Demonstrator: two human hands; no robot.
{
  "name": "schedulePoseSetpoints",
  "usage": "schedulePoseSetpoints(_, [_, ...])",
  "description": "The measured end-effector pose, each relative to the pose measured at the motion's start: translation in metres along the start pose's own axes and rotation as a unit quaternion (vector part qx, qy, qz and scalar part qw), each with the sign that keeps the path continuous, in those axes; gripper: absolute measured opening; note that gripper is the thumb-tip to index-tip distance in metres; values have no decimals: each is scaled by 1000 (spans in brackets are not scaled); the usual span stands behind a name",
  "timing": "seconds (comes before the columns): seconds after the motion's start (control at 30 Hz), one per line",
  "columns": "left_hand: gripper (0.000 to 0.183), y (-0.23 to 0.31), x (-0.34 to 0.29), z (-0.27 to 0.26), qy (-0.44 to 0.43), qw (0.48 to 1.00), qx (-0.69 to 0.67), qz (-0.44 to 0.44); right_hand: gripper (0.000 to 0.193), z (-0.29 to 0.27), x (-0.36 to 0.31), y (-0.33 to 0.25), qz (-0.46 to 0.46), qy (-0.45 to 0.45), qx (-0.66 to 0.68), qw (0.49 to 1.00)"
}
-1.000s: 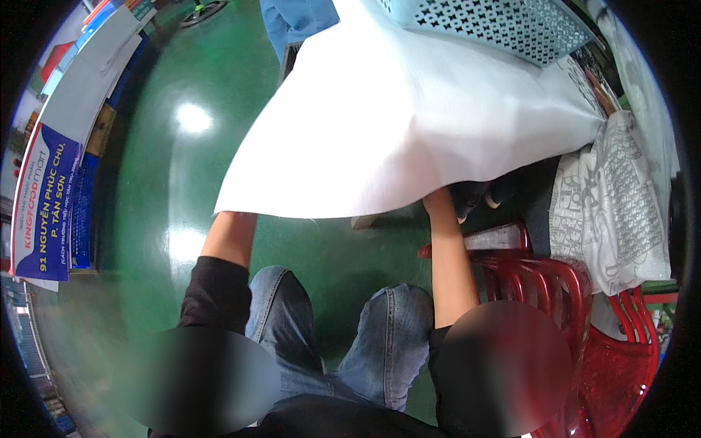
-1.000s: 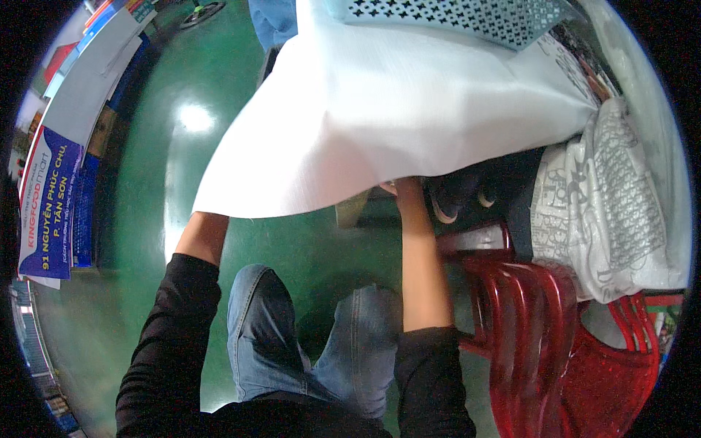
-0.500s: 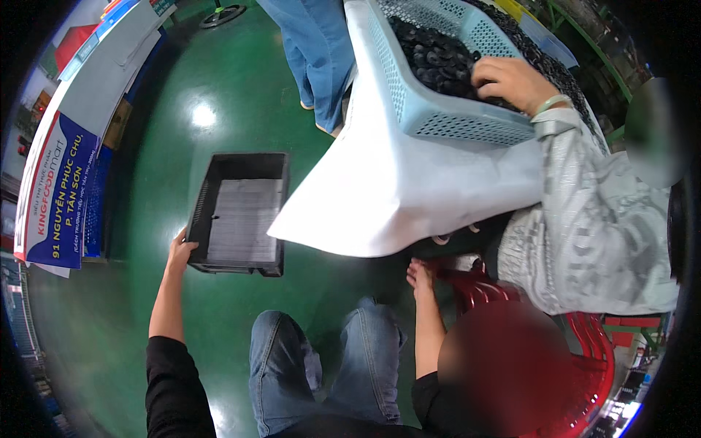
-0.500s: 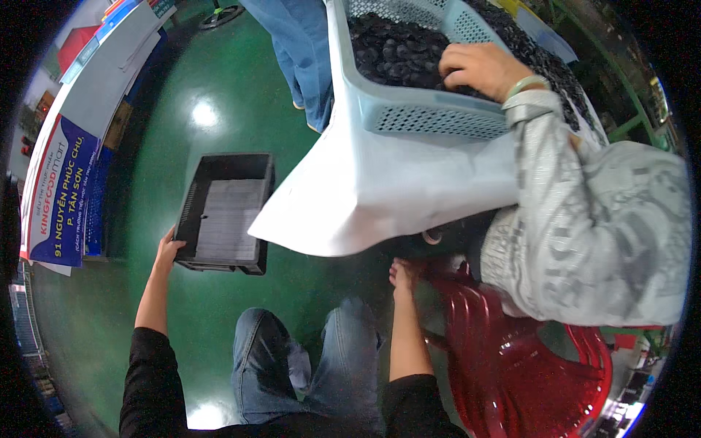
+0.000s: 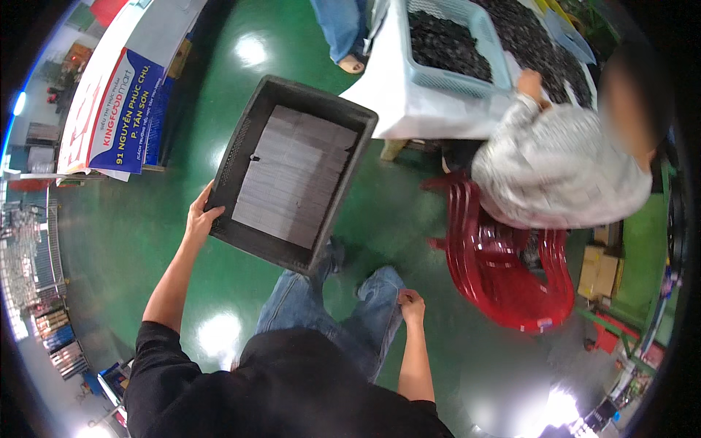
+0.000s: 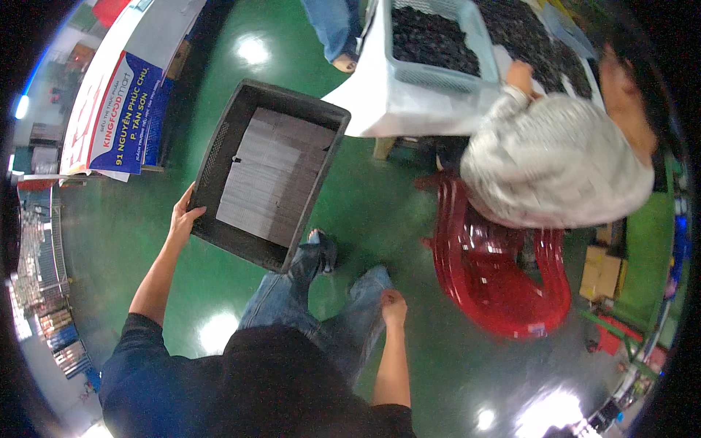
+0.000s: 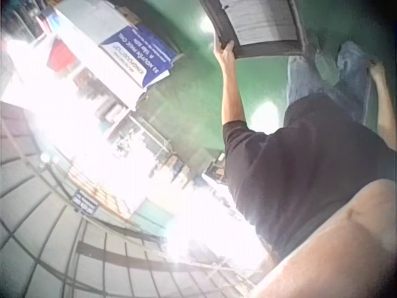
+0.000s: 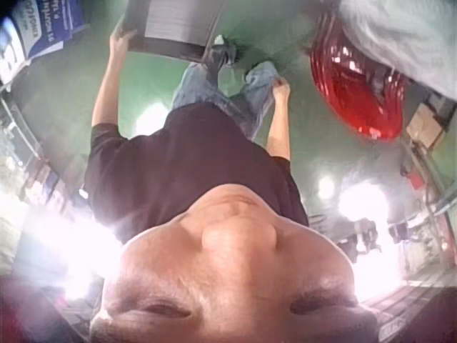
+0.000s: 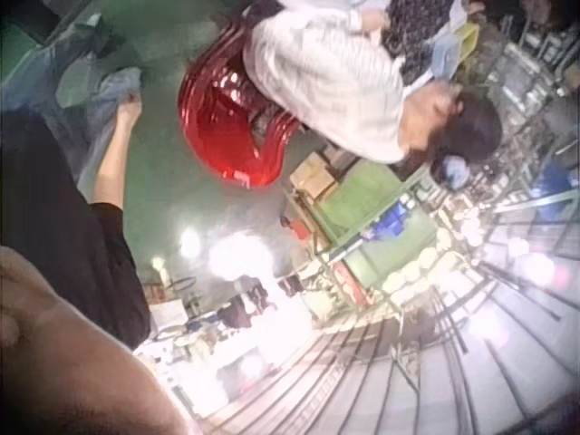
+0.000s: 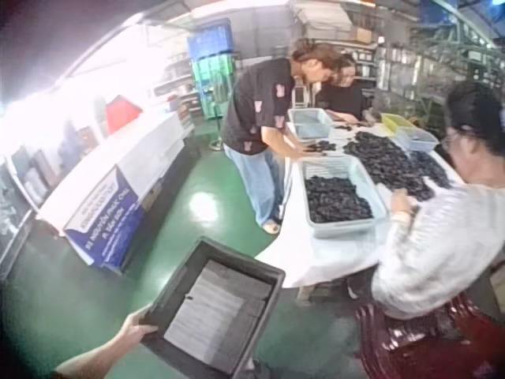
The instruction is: The person sorts small black plastic clips from a large pile on a table into a blue basket. They handle the clips by hand, picking them up and placing them into the basket repeatedly.
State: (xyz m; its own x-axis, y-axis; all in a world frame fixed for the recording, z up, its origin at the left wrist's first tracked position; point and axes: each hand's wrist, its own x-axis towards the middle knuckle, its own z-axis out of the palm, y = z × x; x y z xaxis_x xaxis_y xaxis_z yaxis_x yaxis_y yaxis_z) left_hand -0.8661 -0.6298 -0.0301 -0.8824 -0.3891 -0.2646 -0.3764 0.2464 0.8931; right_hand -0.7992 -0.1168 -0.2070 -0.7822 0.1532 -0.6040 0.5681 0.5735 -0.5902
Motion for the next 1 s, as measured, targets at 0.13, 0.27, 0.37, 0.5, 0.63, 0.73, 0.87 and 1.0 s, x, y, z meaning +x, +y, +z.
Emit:
schedulePoseSetpoints(0.13, [60, 47, -94, 36, -68, 996, -9, 60, 19, -26, -91, 31, -57, -51, 28, 997])
schedulePoseSetpoints(0.27, [59, 82, -191, 114, -125, 990, -61, 20, 20, -76, -182, 74, -37, -30, 90, 995])
schedulePoseSetpoints(0.37, [57, 109, -276, 188, -197, 972, -90, 92, 22, -139, -257, 114, -15, 11, 248, 969])
schedulePoseSetpoints(0.5, [55, 169, -343, 308, -279, 950, -32, 139, 29, -275, -339, 159, -28, 228, 276, 933])
schedulePoseSetpoints(0.63, [55, 196, -397, 412, -351, 916, -70, 179, 54, -355, -380, 191, -65, 329, 425, 841])
schedulePoseSetpoints(0.73, [53, 197, -438, 503, -366, 897, 4, 247, 73, -392, -365, 225, -7, 296, 428, 854])
schedulePoseSetpoints(0.87, [52, 199, -476, 626, -435, 867, 9, 241, 49, -444, -316, 286, 87, 371, 348, 857])
schedulePoseSetpoints(1.0, [57, 225, -494, 759, -525, 806, 44, 268, 30, -520, -293, 350, 182, 419, 362, 813])
